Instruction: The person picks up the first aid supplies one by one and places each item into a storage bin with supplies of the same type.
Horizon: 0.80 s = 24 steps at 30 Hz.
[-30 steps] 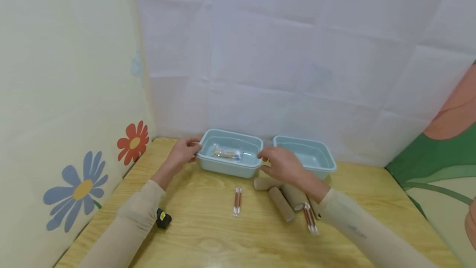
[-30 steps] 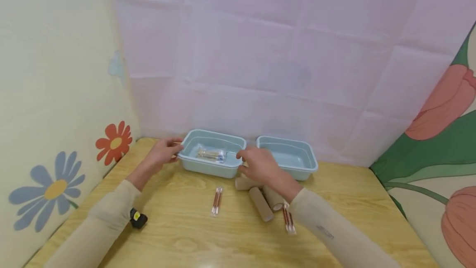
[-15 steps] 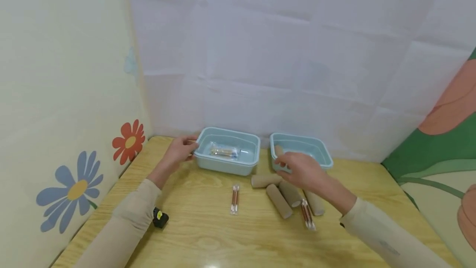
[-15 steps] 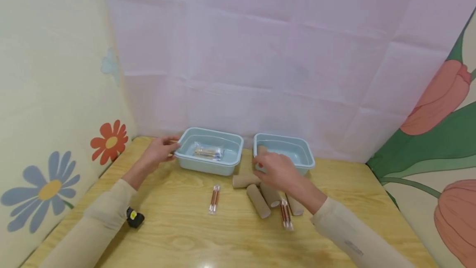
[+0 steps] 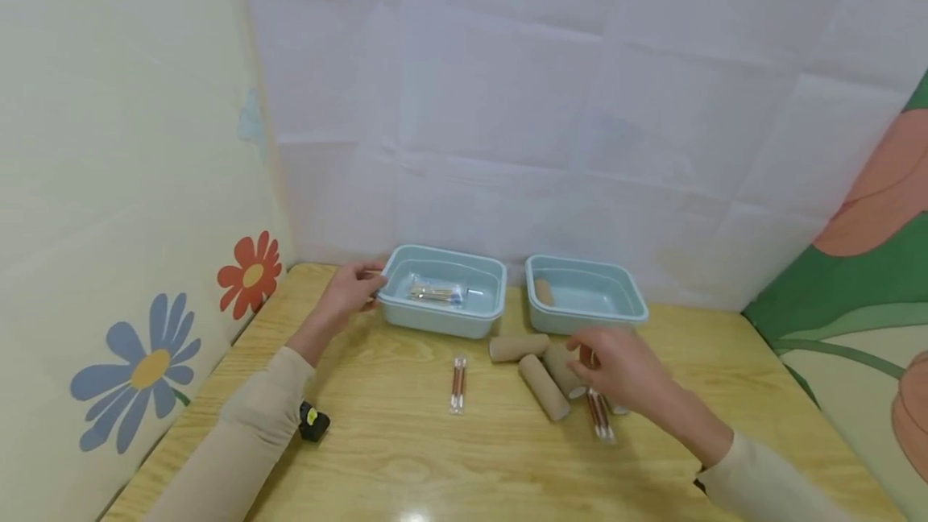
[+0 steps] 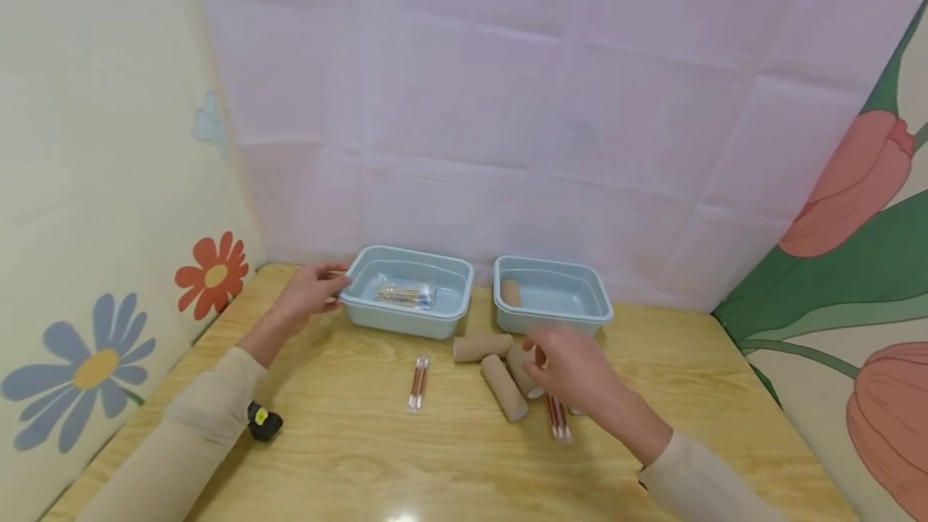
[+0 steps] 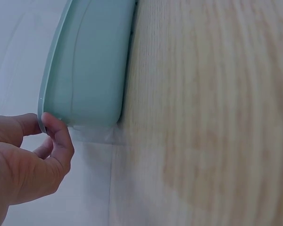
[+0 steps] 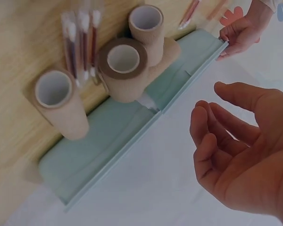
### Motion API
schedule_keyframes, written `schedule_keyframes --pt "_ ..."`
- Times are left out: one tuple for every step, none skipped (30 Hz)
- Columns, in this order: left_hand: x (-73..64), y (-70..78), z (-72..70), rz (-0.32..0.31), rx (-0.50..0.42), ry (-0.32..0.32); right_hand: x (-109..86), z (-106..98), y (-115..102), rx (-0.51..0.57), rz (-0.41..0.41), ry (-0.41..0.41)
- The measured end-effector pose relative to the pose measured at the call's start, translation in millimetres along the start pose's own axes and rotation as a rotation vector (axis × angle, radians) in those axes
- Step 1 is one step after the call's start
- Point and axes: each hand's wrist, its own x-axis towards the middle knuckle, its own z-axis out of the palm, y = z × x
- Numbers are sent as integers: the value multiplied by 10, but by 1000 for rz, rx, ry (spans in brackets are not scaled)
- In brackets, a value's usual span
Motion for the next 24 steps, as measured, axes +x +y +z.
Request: schedule_keyframes --pt "1 -2 4 2 -2 -1 -39 8 0 12 28 -4" --pt "1 -4 8 3 -7 -2 -79 17 -2 16 55 -7" --pt "3 -7 14 4 -11 -4 -118 25 -4 20 87 -12" --pt "4 -12 20 6 -15 -5 -155 36 -7 12 119 -16" --pt "4 -14 25 6 -17 -7 -190 51 -6 3 146 -18" --pt "1 -15 29 6 -14 -6 -222 69 -5 -5 169 -16" --pt "1 -17 31 5 -11 -6 -252 90 -1 -15 185 -14" --pt "2 -18 32 2 -10 -5 -282 114 4 -28 202 -11" --pt "2 -16 33 1 -5 -4 -310 137 10 -38 216 -8" --pt "3 -14 33 -2 -1 -3 -338 160 16 -48 227 -5" --pt "3 -8 34 -5 6 -2 -366 184 26 -56 233 -1" --pt "4 -4 36 -6 9 0 -392 204 33 -57 242 0" --pt "7 -1 39 -9 11 2 -419 223 38 -62 250 1" --pt "9 3 42 -10 10 4 -446 241 42 -63 260 0" --pt "10 8 44 -10 10 3 -469 260 45 -68 266 -3" --pt "9 10 46 -9 10 3 -491 280 48 -72 274 -9" --pt "7 13 48 -8 9 3 -513 301 51 -76 280 -17" --pt "4 16 50 -8 7 3 -534 318 50 -83 285 -24" --pt "1 17 49 -8 4 2 -556 336 52 -98 285 -31" --pt "-2 17 48 -7 1 1 -573 356 56 -107 287 -44" --pt "-7 17 47 -5 1 -1 -589 373 59 -114 287 -56" --pt "-8 14 44 -5 -1 -1 -604 388 61 -120 290 -64" --pt "-8 11 42 -5 -4 -2 -617 400 62 -123 296 -71" --pt "-9 9 41 -5 -6 -3 -628 412 65 -128 299 -75"
